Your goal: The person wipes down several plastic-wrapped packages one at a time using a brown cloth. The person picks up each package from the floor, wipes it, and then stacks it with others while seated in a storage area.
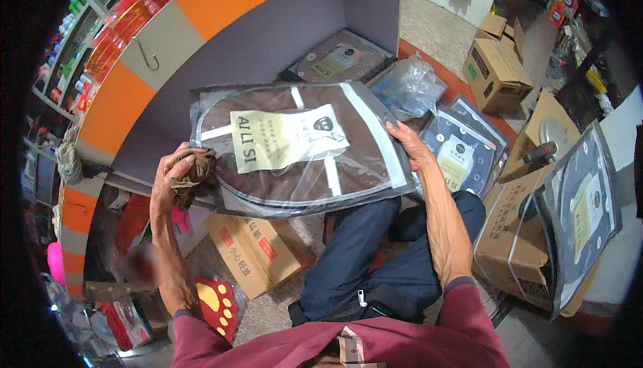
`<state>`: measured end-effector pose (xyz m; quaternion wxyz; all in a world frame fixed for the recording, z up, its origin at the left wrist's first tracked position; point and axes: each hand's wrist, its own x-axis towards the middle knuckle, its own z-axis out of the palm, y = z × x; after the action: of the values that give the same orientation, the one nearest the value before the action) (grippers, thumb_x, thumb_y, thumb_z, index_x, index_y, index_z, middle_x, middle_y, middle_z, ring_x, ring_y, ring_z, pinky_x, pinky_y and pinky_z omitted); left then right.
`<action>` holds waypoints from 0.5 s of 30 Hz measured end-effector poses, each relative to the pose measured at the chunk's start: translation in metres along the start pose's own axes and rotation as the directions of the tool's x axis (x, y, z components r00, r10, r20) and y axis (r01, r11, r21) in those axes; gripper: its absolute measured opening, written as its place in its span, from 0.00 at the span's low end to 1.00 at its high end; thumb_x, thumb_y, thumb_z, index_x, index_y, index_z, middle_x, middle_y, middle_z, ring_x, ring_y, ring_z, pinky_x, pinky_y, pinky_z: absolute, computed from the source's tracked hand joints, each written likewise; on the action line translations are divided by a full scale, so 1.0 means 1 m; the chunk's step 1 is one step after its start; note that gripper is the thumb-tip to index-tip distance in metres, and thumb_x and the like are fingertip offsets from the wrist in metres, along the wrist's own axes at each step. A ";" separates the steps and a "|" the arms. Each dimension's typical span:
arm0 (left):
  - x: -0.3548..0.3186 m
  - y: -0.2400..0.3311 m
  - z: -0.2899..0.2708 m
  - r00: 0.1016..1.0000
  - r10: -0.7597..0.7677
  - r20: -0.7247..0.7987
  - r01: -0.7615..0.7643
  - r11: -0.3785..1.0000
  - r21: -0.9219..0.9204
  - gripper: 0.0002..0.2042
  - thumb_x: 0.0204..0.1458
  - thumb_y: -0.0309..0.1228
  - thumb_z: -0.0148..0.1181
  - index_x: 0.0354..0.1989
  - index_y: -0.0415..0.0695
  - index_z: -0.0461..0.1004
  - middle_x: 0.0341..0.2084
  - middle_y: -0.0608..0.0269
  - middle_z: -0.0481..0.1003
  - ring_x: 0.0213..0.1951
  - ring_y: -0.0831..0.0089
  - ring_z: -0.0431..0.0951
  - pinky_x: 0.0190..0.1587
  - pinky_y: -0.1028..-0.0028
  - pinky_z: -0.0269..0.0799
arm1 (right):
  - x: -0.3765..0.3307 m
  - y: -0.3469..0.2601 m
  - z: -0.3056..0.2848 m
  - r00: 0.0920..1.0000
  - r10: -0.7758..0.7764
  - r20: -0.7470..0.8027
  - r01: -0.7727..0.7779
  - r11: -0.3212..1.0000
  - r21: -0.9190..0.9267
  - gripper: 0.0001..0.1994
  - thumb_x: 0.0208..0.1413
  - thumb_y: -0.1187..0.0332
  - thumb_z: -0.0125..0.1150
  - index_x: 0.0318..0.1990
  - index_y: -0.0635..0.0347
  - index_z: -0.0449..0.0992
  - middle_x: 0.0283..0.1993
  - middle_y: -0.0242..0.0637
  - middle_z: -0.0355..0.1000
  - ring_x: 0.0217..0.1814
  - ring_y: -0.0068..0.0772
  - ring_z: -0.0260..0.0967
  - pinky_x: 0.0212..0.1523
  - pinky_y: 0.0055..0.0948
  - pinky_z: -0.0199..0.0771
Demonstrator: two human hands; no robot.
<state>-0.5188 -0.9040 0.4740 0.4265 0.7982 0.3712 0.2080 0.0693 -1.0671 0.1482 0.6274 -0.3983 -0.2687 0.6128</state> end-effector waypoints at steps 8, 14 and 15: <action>-0.074 -0.040 -0.028 0.970 -0.056 -0.236 0.003 0.976 -0.219 0.25 0.77 0.42 0.67 0.67 0.29 0.87 0.55 0.63 0.84 0.53 0.71 0.89 0.59 0.69 0.85 | -0.025 -0.088 0.078 0.955 -0.266 0.130 0.269 0.963 -0.005 0.26 0.80 0.63 0.78 0.79 0.56 0.81 0.69 0.32 0.90 0.63 0.23 0.88 0.65 0.35 0.92; -0.165 -0.097 -0.036 0.897 -0.200 -0.394 0.051 0.932 -0.358 0.26 0.79 0.42 0.67 0.76 0.36 0.84 0.59 0.57 0.90 0.57 0.68 0.92 0.62 0.65 0.88 | -0.006 -0.097 0.179 0.988 -0.114 0.108 0.143 0.935 -0.325 0.24 0.78 0.56 0.82 0.70 0.60 0.86 0.58 0.29 0.90 0.55 0.23 0.85 0.59 0.35 0.88; -0.177 -0.110 -0.036 0.873 -0.238 -0.426 0.084 0.933 -0.349 0.26 0.79 0.42 0.66 0.75 0.36 0.84 0.59 0.57 0.90 0.57 0.67 0.92 0.62 0.64 0.89 | 0.008 -0.086 0.193 0.988 -0.104 0.111 0.140 0.910 -0.391 0.23 0.78 0.55 0.81 0.69 0.61 0.87 0.57 0.29 0.89 0.54 0.23 0.83 0.58 0.35 0.86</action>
<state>-0.7006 -0.9822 0.3990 0.4653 0.6116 0.4892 0.4124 -0.0410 -1.0210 0.3222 0.5580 -0.4725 -0.4393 0.5219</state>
